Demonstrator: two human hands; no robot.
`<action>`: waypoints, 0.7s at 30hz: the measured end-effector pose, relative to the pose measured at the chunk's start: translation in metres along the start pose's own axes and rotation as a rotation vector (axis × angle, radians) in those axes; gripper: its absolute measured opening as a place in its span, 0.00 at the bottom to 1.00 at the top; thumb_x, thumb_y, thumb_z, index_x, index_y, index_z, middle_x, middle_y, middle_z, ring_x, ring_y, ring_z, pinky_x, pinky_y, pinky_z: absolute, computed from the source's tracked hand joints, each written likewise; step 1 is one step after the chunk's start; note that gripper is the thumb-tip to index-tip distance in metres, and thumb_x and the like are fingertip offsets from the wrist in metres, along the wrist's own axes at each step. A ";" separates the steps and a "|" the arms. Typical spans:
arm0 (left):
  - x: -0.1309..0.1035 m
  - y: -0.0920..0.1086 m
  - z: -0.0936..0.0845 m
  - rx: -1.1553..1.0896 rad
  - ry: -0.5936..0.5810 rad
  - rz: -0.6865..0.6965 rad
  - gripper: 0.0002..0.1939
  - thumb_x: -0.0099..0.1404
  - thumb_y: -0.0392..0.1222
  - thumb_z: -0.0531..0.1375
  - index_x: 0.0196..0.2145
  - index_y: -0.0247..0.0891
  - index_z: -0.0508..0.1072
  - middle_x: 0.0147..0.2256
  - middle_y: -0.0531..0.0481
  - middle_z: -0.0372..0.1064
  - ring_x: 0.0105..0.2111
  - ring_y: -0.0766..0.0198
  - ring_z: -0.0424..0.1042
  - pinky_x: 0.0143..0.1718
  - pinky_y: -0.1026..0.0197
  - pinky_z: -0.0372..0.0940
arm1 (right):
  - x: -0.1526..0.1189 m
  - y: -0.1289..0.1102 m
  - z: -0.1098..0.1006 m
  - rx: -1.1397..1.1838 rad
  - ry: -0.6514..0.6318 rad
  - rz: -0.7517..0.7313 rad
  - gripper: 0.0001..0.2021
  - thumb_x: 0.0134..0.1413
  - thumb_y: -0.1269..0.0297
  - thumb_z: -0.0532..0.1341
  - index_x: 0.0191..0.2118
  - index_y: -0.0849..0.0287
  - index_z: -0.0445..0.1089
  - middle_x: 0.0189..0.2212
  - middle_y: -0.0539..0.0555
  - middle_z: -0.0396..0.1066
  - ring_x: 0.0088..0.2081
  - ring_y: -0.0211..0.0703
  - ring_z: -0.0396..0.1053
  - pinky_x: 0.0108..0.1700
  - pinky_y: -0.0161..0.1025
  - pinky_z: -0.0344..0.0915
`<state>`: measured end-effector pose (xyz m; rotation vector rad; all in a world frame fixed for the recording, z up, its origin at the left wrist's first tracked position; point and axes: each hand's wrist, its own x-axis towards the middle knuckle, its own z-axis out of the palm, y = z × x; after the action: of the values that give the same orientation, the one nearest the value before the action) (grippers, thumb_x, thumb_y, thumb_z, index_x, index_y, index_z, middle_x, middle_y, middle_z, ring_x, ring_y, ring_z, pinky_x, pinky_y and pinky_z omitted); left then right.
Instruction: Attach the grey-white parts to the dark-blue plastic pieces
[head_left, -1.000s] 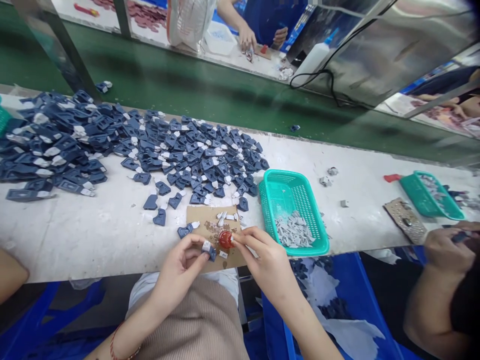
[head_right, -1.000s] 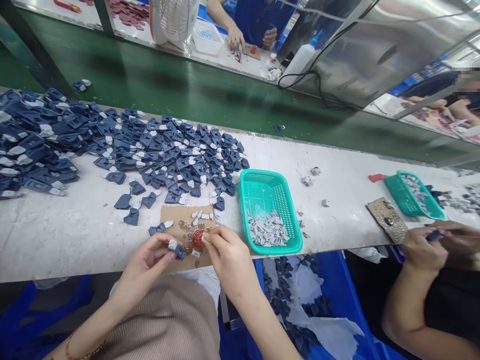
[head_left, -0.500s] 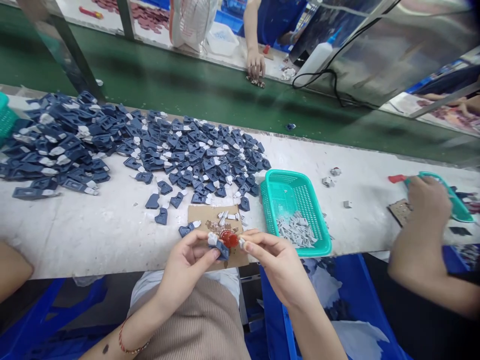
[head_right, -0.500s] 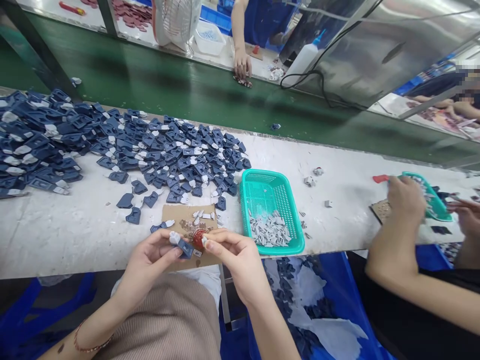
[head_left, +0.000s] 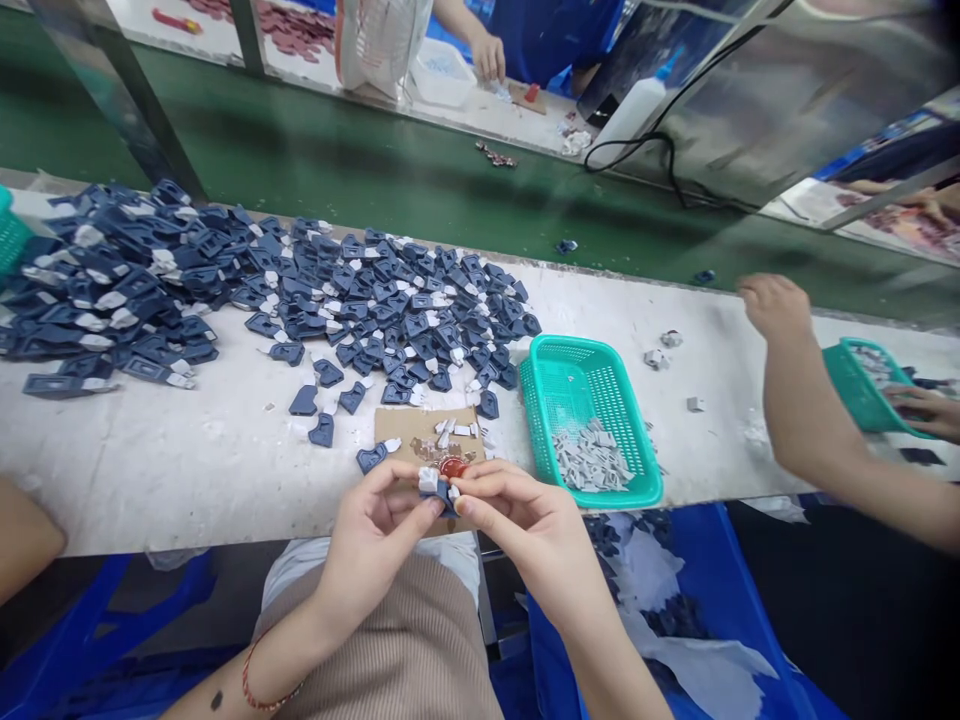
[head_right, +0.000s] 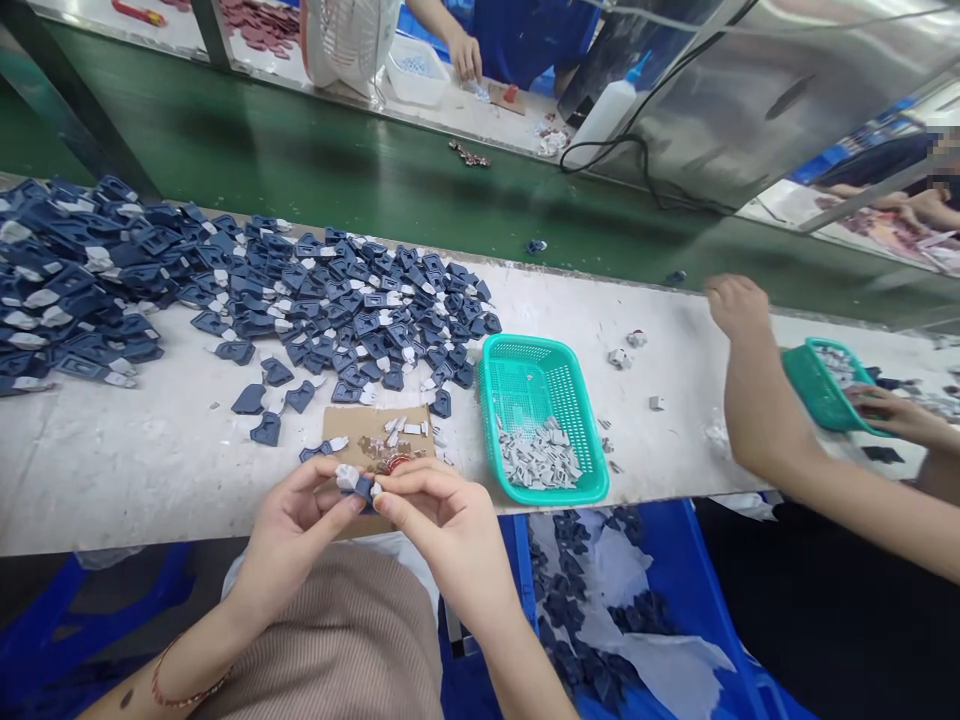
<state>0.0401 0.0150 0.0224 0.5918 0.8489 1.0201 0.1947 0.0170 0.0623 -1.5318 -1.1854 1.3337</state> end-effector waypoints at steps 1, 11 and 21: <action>0.000 -0.001 0.000 0.010 0.003 0.005 0.08 0.59 0.41 0.66 0.34 0.38 0.70 0.35 0.49 0.78 0.39 0.59 0.78 0.42 0.60 0.72 | -0.001 -0.001 0.000 -0.036 0.003 -0.019 0.04 0.47 0.62 0.69 0.29 0.55 0.79 0.35 0.55 0.74 0.39 0.44 0.73 0.41 0.41 0.72; -0.001 -0.002 0.002 0.059 0.025 0.038 0.08 0.59 0.42 0.66 0.34 0.38 0.71 0.35 0.48 0.78 0.38 0.58 0.78 0.40 0.59 0.73 | -0.001 0.002 0.000 -0.006 -0.003 0.000 0.03 0.45 0.62 0.70 0.29 0.53 0.80 0.35 0.54 0.73 0.40 0.45 0.72 0.45 0.43 0.70; 0.001 0.004 0.006 -0.045 0.023 -0.064 0.11 0.55 0.42 0.68 0.32 0.37 0.71 0.29 0.52 0.76 0.26 0.67 0.75 0.28 0.66 0.72 | -0.004 0.010 0.008 0.449 -0.103 0.213 0.17 0.55 0.45 0.61 0.39 0.55 0.72 0.30 0.51 0.69 0.28 0.37 0.65 0.30 0.35 0.64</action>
<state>0.0433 0.0173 0.0280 0.5126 0.8571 0.9874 0.1884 0.0101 0.0532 -1.2966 -0.7257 1.7020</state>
